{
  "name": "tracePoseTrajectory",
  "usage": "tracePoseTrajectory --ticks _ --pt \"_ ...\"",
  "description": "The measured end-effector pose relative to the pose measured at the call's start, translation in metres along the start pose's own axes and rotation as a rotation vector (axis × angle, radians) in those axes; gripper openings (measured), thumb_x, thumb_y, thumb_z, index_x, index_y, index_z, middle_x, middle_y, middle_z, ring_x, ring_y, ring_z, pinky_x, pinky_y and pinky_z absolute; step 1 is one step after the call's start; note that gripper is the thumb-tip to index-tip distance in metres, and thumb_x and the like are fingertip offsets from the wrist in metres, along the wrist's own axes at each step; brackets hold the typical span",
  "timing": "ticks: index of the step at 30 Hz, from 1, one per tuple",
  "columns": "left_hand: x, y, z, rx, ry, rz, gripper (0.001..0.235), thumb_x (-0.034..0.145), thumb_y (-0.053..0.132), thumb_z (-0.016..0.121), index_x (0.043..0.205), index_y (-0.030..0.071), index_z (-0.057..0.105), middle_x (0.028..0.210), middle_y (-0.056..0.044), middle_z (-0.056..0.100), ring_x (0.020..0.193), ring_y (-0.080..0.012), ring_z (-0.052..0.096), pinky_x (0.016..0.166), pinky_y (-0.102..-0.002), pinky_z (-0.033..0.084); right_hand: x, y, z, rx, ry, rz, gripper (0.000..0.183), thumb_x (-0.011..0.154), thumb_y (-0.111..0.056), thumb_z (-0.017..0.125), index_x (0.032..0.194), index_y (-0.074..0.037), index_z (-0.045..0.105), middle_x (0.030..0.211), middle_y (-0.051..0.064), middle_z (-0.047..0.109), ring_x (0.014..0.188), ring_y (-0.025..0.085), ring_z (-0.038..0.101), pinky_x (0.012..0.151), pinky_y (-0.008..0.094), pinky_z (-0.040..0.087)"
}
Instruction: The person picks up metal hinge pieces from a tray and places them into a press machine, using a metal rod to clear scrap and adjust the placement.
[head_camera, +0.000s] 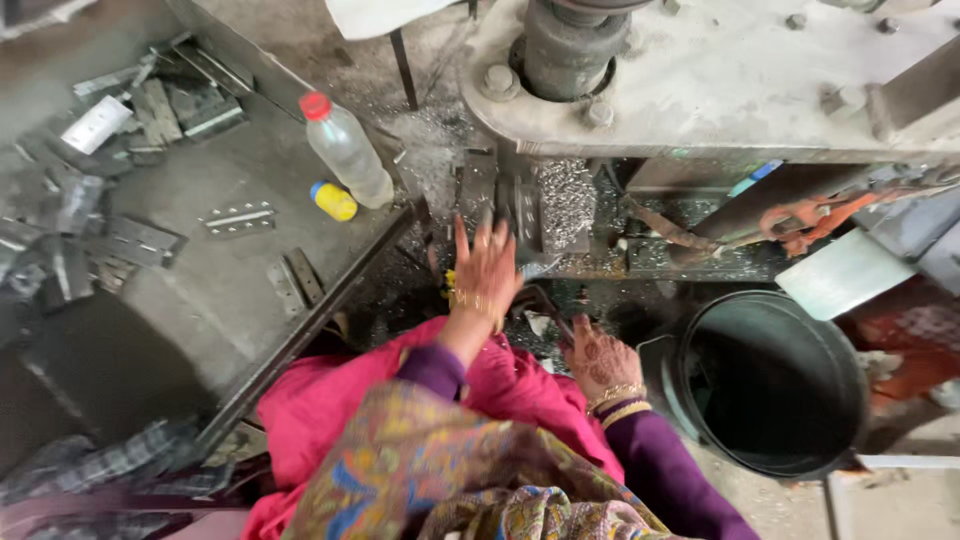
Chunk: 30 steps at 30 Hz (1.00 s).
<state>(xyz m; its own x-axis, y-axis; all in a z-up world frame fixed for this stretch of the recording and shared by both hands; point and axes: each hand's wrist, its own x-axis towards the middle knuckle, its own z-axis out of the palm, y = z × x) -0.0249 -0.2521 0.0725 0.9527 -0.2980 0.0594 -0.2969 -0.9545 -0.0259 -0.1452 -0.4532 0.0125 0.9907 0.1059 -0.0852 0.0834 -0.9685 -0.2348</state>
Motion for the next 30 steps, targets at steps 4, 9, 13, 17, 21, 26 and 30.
tracePoseTrajectory --ticks 4,9,13,17,21,26,30 --pt "-0.035 -0.022 0.013 -0.025 0.252 0.225 0.023 0.106 0.026 0.06 0.126 0.017 0.068 0.141 0.0 0.066 0.141 -0.0222 0.054 0.126 -0.057 0.024 0.003 -0.024 -0.025 0.036 -0.199 0.132 0.049 0.098 -0.043 0.056 0.136 -0.013 0.053 0.103 0.019 0.074 0.098 0.04 0.071 0.082 0.053 0.056" --pt "0.037 0.023 -0.014 0.003 0.209 0.059 0.023 0.096 0.027 0.063 0.112 0.015 0.074 0.124 -0.009 0.071 0.124 -0.0272 0.06 0.113 -0.052 0.032 0.008 -0.023 -0.029 0.088 -0.213 0.148 0.058 0.095 -0.045 0.058 0.143 -0.013 0.046 0.108 0.021 0.072 0.098 0.043 0.07 0.082 0.055 0.055" --pt "0.053 0.05 -0.029 -0.009 -0.321 -0.229 0.027 0.105 0.027 0.055 0.112 0.008 0.074 0.119 -0.009 0.071 0.112 -0.0245 0.063 0.104 -0.048 0.041 0.003 -0.02 -0.025 0.106 -0.218 0.152 0.058 0.094 -0.043 0.059 0.144 -0.017 0.044 0.106 0.021 0.073 0.097 0.044 0.07 0.081 0.056 0.054" --pt "0.009 0.018 -0.001 -0.109 0.04 -0.142 0.027 0.09 0.023 0.056 0.105 0.011 0.076 0.149 -0.01 0.053 0.135 -0.0293 0.046 0.106 -0.053 0.029 0.006 -0.015 -0.023 0.08 -0.221 0.127 0.049 0.097 -0.042 0.057 0.141 -0.021 0.047 0.104 0.019 0.073 0.096 0.043 0.071 0.08 0.055 0.056" --pt "-0.007 -0.004 0.025 -0.086 0.035 -0.074 0.032 0.098 0.018 0.05 0.118 0.01 0.074 0.149 -0.006 0.055 0.143 -0.0274 0.041 0.114 -0.058 0.026 0.019 -0.006 -0.011 -0.034 -0.271 0.099 0.061 0.095 -0.036 0.056 0.15 -0.015 0.039 0.095 0.02 0.075 0.09 0.039 0.074 0.076 0.051 0.059" --pt "0.026 0.013 0.008 0.062 0.018 -0.105 0.034 0.096 0.022 0.051 0.118 0.009 0.073 0.146 -0.007 0.055 0.141 -0.0267 0.041 0.115 -0.055 0.025 0.012 0.002 0.027 0.04 -0.253 0.204 0.049 0.098 -0.047 0.054 0.137 -0.017 0.051 0.097 0.019 0.074 0.09 0.042 0.072 0.076 0.054 0.056" --pt "0.017 0.011 -0.007 0.118 -0.049 -0.07 0.035 0.089 0.017 0.058 0.12 0.01 0.073 0.147 -0.01 0.057 0.142 -0.0268 0.042 0.115 -0.051 0.028 -0.008 0.01 0.063 0.125 -0.122 0.237 0.065 0.097 -0.049 0.055 0.146 -0.009 0.04 0.092 0.021 0.073 0.084 0.044 0.071 0.07 0.055 0.055"
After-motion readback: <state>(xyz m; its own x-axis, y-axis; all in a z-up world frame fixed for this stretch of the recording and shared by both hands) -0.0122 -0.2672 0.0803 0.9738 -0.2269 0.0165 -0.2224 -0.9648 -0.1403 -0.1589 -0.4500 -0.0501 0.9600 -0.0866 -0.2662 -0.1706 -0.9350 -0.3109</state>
